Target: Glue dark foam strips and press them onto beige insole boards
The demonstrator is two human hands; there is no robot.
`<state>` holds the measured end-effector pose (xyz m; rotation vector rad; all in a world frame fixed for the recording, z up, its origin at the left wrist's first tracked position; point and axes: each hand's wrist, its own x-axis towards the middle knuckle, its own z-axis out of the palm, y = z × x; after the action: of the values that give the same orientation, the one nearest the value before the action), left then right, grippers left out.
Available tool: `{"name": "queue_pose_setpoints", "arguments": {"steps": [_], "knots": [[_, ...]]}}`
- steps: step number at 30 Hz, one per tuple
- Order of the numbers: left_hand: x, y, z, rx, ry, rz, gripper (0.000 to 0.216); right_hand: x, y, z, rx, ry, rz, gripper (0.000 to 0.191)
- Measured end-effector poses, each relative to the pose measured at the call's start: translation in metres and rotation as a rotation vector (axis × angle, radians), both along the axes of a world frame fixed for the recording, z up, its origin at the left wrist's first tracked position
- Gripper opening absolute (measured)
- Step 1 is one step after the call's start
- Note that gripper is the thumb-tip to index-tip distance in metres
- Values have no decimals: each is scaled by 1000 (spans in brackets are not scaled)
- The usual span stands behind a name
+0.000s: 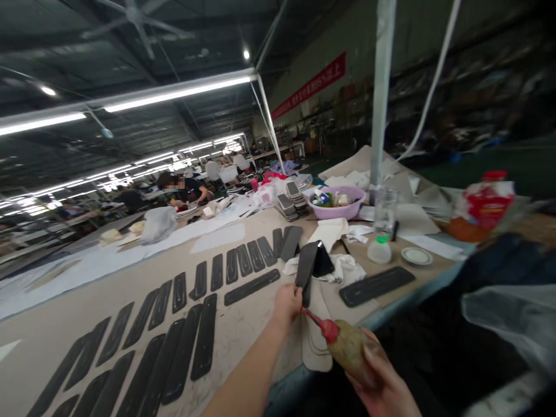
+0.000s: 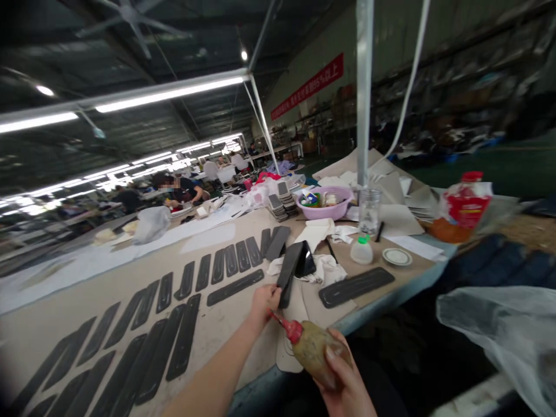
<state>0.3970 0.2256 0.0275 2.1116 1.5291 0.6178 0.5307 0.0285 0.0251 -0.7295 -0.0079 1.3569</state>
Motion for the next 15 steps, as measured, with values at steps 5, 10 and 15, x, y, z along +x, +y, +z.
{"name": "queue_pose_setpoints", "arguments": {"steps": [5, 10, 15], "knots": [[1, 12, -10, -3, -70, 10, 12, -8, 0, 13, 32, 52, -55, 44], [0, 20, -21, -73, -184, 111, 8, -5, 0, 13, 33, 72, -54, 43], [4, 21, -26, -173, -292, 209, 14, -3, 1, 17, 13, 99, -81, 45]]}}
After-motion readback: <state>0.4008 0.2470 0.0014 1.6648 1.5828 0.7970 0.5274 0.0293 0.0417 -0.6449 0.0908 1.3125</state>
